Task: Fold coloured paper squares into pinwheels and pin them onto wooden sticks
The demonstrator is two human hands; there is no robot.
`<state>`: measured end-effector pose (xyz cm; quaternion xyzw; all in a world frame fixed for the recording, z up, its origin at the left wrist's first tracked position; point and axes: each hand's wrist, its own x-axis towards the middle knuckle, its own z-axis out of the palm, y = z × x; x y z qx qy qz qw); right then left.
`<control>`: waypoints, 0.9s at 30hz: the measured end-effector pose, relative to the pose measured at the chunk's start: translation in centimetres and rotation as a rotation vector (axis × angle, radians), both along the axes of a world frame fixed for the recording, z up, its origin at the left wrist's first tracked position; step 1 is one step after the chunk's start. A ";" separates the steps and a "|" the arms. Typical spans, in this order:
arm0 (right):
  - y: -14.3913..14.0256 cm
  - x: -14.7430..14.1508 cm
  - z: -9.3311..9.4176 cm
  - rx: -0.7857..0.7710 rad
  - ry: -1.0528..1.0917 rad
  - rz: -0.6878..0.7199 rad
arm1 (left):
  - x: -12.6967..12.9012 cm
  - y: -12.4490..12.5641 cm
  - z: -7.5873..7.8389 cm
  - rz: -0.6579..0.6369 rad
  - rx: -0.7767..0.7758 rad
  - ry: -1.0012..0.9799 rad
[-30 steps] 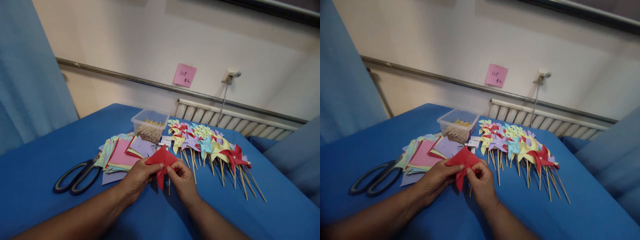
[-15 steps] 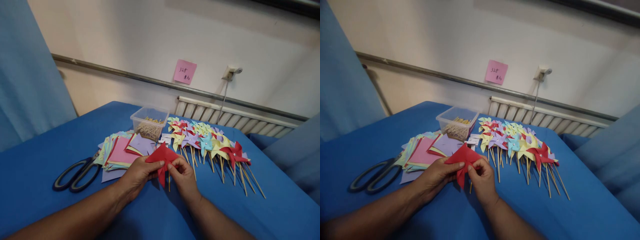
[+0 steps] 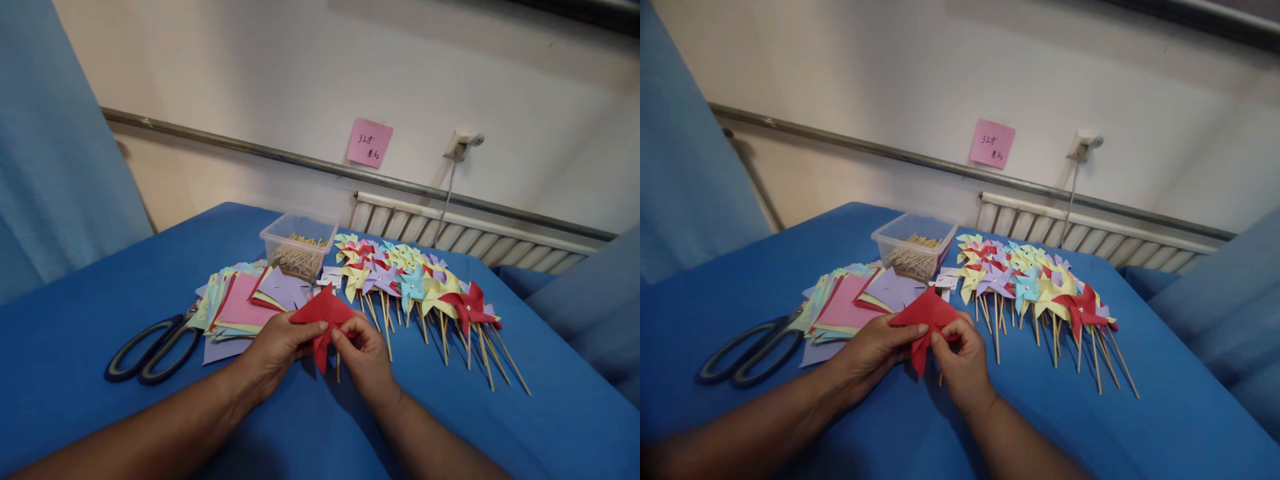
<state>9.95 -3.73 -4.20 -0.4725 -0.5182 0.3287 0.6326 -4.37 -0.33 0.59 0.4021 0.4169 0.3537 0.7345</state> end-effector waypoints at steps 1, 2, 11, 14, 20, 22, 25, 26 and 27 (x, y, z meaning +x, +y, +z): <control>0.0 0.0 0.0 -0.002 0.004 -0.002 | 0.0 0.0 0.0 -0.003 0.001 -0.004; 0.0 -0.1 0.1 -0.002 0.010 -0.005 | 0.0 0.0 0.0 -0.007 0.002 -0.010; -0.3 -0.3 0.5 -0.019 0.037 -0.013 | 0.0 0.0 0.2 -0.011 -0.006 0.002; -0.3 -0.3 0.5 -0.019 0.043 -0.016 | 0.0 0.0 0.2 -0.007 -0.001 -0.002; -0.3 -0.4 0.5 -0.018 0.008 -0.025 | 0.0 0.0 0.0 0.004 0.020 -0.014; -0.2 -0.4 0.5 -0.024 0.015 -0.019 | 0.1 0.0 0.0 0.013 0.035 -0.016; -0.2 -0.4 0.3 -0.030 0.031 0.006 | 0.1 0.0 -0.1 0.010 0.054 -0.009; -0.2 -0.4 0.3 -0.032 0.040 0.010 | 0.1 0.0 -0.2 0.004 0.057 -0.013; -0.2 -0.4 0.3 -0.036 0.049 0.014 | 0.1 0.0 -0.2 0.000 0.059 -0.018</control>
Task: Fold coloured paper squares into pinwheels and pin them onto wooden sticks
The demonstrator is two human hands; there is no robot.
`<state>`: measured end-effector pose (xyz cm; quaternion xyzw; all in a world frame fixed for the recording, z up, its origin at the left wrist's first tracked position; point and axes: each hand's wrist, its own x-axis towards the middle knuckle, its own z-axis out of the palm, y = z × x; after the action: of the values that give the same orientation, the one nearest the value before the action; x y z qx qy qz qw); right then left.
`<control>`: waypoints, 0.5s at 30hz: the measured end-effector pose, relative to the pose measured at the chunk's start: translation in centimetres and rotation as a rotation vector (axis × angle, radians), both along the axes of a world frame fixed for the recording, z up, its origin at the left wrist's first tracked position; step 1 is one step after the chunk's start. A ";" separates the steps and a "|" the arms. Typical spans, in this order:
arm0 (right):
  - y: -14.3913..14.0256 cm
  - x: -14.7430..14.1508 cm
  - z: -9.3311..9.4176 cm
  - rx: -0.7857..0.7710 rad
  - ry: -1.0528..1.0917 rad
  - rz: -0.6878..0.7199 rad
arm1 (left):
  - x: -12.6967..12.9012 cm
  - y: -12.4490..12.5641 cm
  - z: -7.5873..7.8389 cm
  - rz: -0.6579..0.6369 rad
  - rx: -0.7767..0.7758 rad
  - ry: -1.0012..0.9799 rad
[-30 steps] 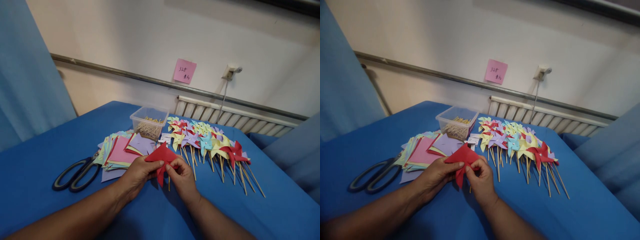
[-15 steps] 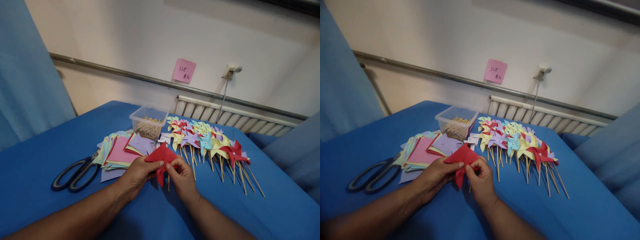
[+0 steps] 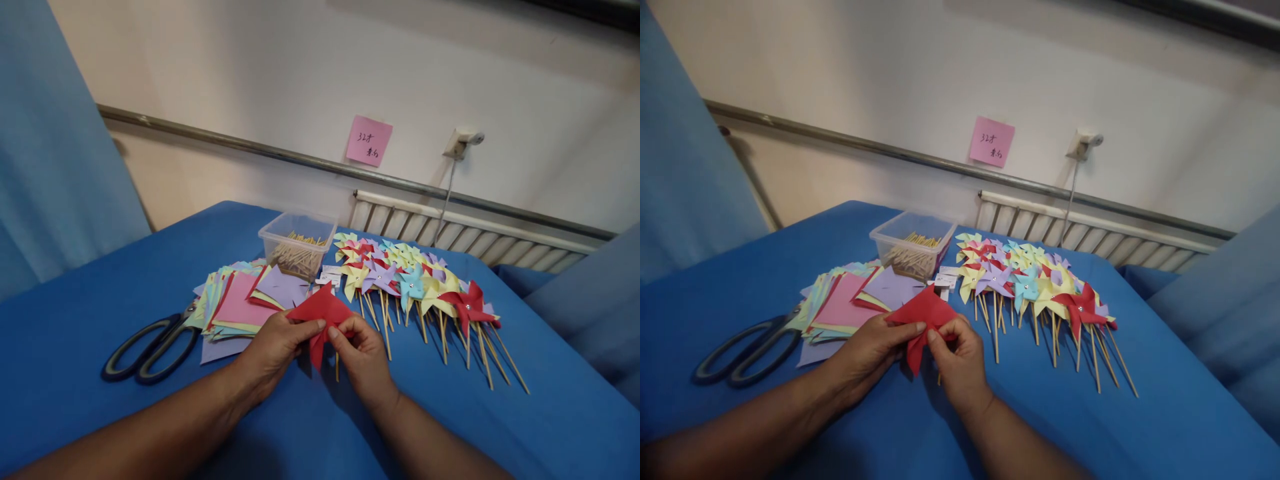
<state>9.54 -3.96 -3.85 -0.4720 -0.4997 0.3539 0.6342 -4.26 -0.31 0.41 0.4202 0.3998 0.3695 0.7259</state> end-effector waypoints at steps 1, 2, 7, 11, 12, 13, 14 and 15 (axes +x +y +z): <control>0.0 0.0 0.0 -0.008 0.009 0.002 | 0.0 0.0 0.0 -0.005 0.001 -0.007; -0.1 0.0 0.1 -0.018 0.020 0.001 | 0.0 0.0 0.0 -0.009 0.003 -0.016; -0.1 -0.1 0.2 -0.033 0.043 -0.015 | -0.1 0.0 0.0 -0.017 -0.007 -0.011; -0.1 -0.2 0.2 -0.017 0.038 -0.003 | -0.1 0.1 -0.1 -0.013 0.031 -0.005; -0.2 -0.2 0.3 -0.017 0.048 0.007 | -0.1 0.1 -0.1 -0.010 0.043 -0.002; -0.3 -0.2 0.3 -0.019 0.066 0.021 | 0.0 0.1 0.0 -0.006 0.053 0.000; -0.5 -0.2 0.5 -0.023 0.093 0.036 | 0.0 0.1 0.1 0.001 0.060 0.000; -0.6 -0.1 0.6 -0.026 0.127 0.046 | 0.0 0.1 0.2 0.007 0.065 -0.006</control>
<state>9.44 -4.52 -3.25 -0.4453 -0.4643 0.4043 0.6502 -4.26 -0.23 0.66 0.4413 0.3870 0.3861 0.7116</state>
